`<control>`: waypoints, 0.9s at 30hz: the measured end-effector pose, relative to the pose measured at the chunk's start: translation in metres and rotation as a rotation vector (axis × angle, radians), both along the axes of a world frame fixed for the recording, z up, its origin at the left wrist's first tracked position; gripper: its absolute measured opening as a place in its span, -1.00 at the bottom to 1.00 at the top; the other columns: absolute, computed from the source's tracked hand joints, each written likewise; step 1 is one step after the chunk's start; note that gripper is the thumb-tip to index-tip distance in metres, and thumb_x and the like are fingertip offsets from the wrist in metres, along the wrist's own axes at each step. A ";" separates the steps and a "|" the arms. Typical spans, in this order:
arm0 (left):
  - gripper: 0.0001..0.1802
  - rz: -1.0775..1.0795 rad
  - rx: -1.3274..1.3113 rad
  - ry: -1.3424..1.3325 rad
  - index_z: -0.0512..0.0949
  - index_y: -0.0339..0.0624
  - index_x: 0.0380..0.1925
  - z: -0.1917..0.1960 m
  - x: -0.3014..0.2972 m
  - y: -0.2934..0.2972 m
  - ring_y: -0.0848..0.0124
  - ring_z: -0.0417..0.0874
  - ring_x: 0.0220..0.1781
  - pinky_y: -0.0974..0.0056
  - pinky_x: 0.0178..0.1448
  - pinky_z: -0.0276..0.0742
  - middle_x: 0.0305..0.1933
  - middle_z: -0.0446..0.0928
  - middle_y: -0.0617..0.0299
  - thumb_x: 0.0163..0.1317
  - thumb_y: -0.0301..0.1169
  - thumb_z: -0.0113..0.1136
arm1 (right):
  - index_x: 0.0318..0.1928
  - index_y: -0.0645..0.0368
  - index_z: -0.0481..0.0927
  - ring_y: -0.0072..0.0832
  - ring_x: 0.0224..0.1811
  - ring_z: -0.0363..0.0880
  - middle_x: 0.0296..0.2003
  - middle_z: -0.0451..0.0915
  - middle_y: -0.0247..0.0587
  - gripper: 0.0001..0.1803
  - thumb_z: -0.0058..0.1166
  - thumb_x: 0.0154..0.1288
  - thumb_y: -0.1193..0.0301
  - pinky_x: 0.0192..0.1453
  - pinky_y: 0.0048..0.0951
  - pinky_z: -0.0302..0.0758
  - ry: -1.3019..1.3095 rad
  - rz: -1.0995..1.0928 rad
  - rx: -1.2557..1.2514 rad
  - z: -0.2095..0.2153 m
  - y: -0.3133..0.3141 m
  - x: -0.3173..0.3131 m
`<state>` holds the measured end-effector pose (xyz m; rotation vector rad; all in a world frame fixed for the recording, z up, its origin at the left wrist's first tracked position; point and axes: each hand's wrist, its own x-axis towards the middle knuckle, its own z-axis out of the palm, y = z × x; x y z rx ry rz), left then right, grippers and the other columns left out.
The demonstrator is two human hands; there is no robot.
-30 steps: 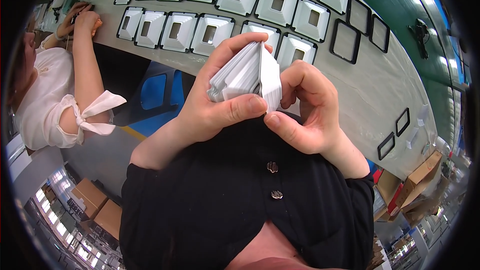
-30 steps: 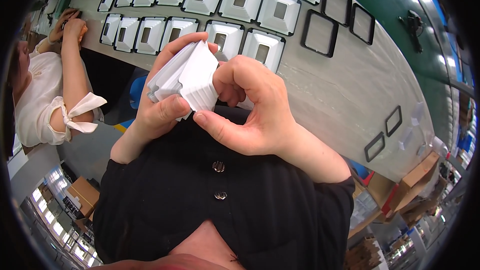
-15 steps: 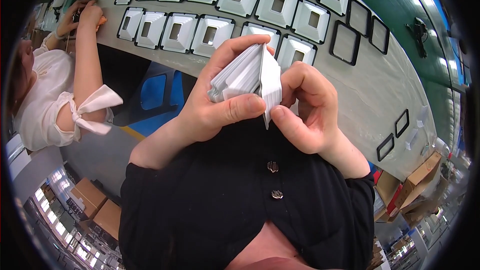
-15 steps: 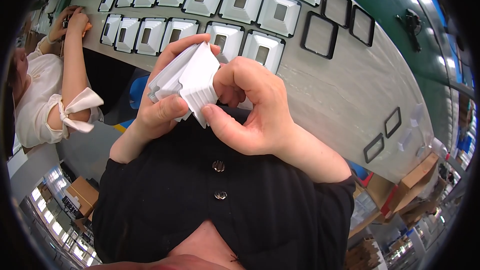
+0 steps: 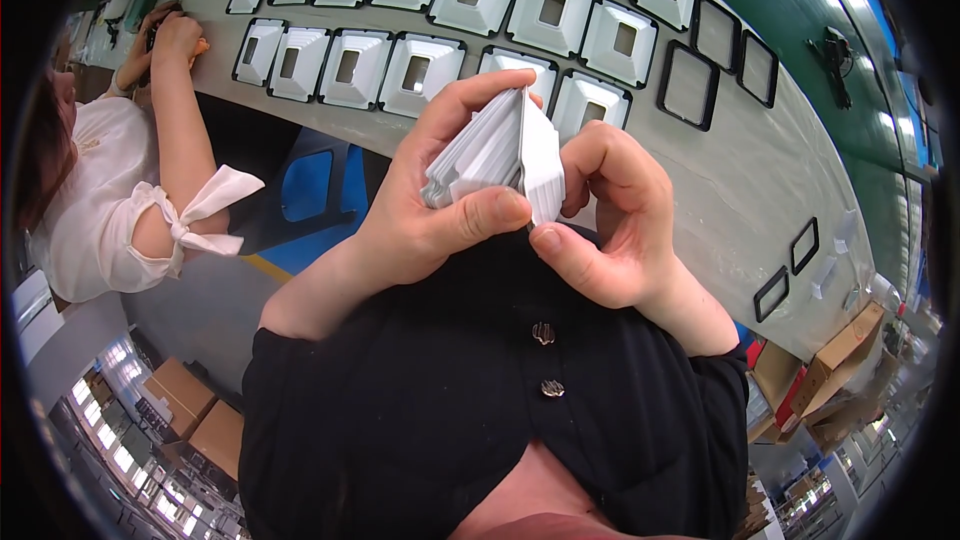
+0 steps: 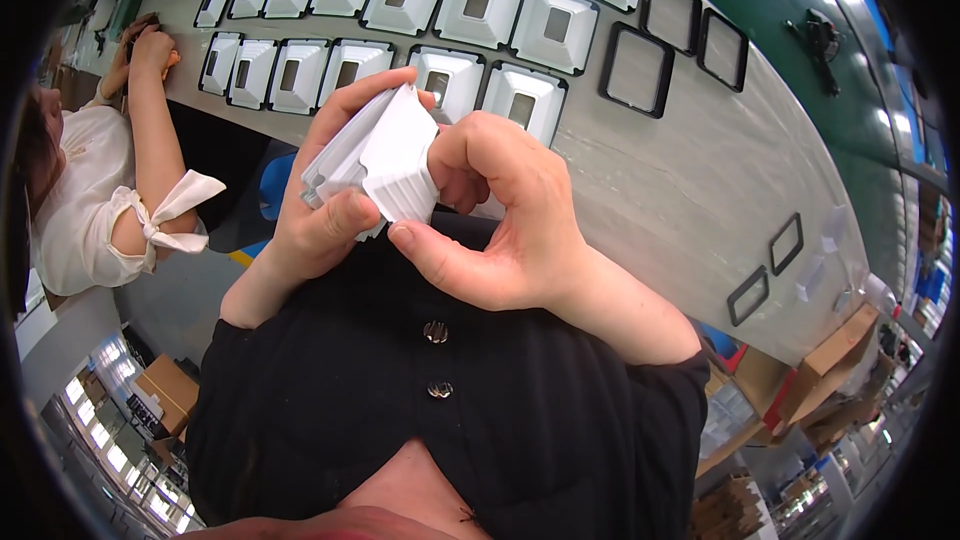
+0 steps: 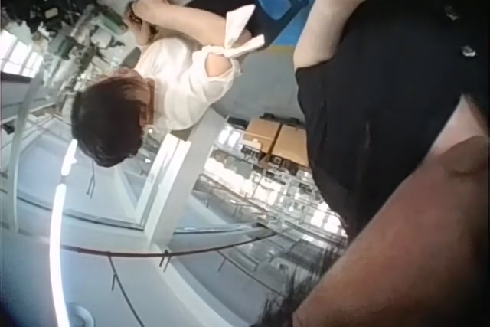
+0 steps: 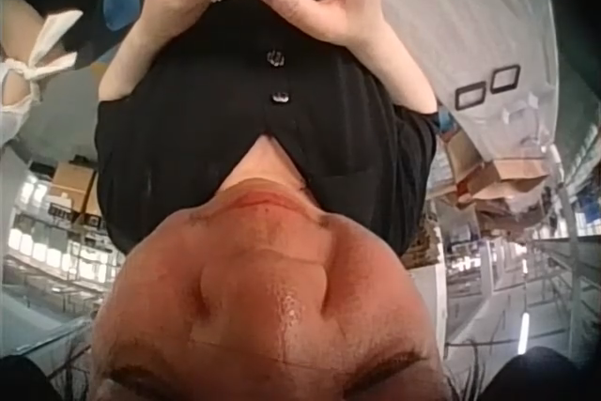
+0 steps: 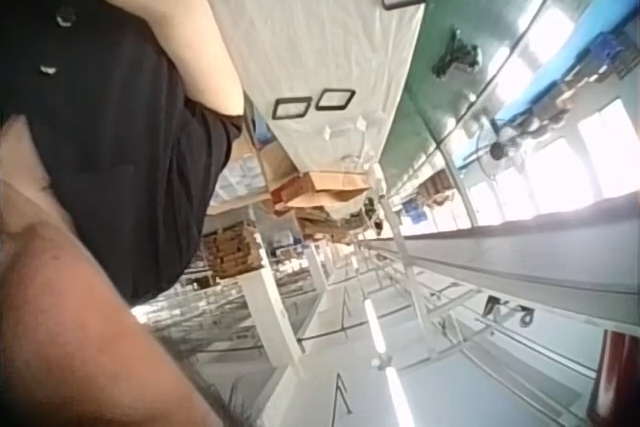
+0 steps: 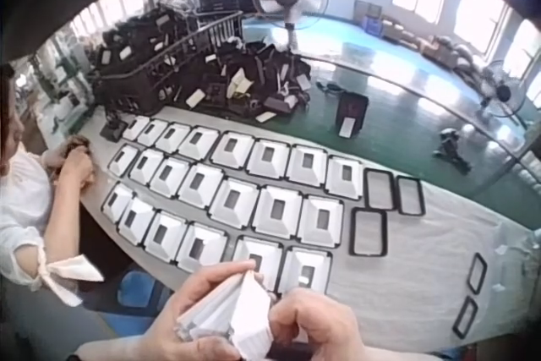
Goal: Assembling components of light fixtures by inserting white plastic housings into frames and applying protective adhesive films.
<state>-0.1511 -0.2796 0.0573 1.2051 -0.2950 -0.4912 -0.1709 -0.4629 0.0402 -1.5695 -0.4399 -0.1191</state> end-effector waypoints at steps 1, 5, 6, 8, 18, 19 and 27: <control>-0.16 0.007 -0.001 0.003 0.20 -0.16 0.33 0.000 0.000 0.000 0.42 0.38 0.17 0.28 0.26 0.30 0.14 0.34 0.21 0.12 -0.19 0.41 | -0.41 0.21 0.40 -0.59 -0.60 0.30 -0.56 0.34 -0.35 -0.65 0.35 -0.11 0.38 -0.54 -0.55 0.23 0.003 0.003 0.017 -0.001 0.000 0.000; -0.15 0.012 0.022 -0.017 0.21 -0.15 0.33 -0.001 0.000 -0.001 0.43 0.39 0.17 0.29 0.26 0.29 0.13 0.34 0.22 0.10 -0.20 0.43 | -0.40 0.21 0.40 -0.59 -0.60 0.30 -0.56 0.34 -0.34 -0.65 0.33 -0.10 0.37 -0.51 -0.56 0.27 -0.018 0.000 0.024 -0.004 0.000 -0.001; -0.15 0.014 0.032 -0.033 0.21 -0.14 0.33 -0.001 0.000 0.000 0.44 0.39 0.16 0.30 0.26 0.30 0.12 0.35 0.23 0.09 -0.20 0.44 | -0.40 0.21 0.40 -0.59 -0.59 0.30 -0.55 0.34 -0.34 -0.65 0.33 -0.09 0.36 -0.47 -0.56 0.31 0.004 0.006 0.035 -0.004 0.001 -0.001; -0.14 0.016 0.042 -0.049 0.22 -0.14 0.33 -0.002 0.000 0.000 0.44 0.39 0.15 0.30 0.25 0.30 0.11 0.36 0.23 0.09 -0.20 0.45 | -0.40 0.21 0.39 -0.59 -0.59 0.29 -0.55 0.34 -0.34 -0.65 0.32 -0.08 0.36 -0.44 -0.56 0.35 0.025 0.012 0.046 -0.005 0.001 -0.002; -0.15 0.046 0.075 -0.084 0.19 -0.14 0.34 -0.002 -0.003 -0.002 0.47 0.41 0.10 0.34 0.20 0.34 0.10 0.37 0.23 0.13 -0.16 0.40 | -0.40 0.22 0.39 -0.60 -0.57 0.29 -0.55 0.35 -0.35 -0.67 0.29 -0.06 0.36 -0.37 -0.56 0.38 0.066 0.002 0.077 -0.006 0.002 -0.003; -0.16 0.042 0.072 -0.092 0.18 -0.15 0.35 -0.002 -0.003 -0.002 0.47 0.41 0.11 0.33 0.21 0.34 0.10 0.37 0.23 0.15 -0.17 0.39 | -0.40 0.21 0.39 -0.60 -0.57 0.29 -0.55 0.36 -0.36 -0.67 0.29 -0.06 0.36 -0.40 -0.56 0.35 0.064 0.003 0.073 -0.006 0.002 -0.003; -0.24 0.082 0.082 -0.117 0.16 -0.26 0.34 -0.002 -0.006 -0.003 0.41 0.41 0.15 0.31 0.23 0.32 0.17 0.35 0.13 0.25 -0.21 0.26 | -0.37 0.23 0.41 -0.62 -0.56 0.31 -0.53 0.40 -0.35 -0.69 0.28 -0.05 0.38 -0.47 -0.57 0.29 0.124 -0.021 0.094 -0.004 0.004 -0.004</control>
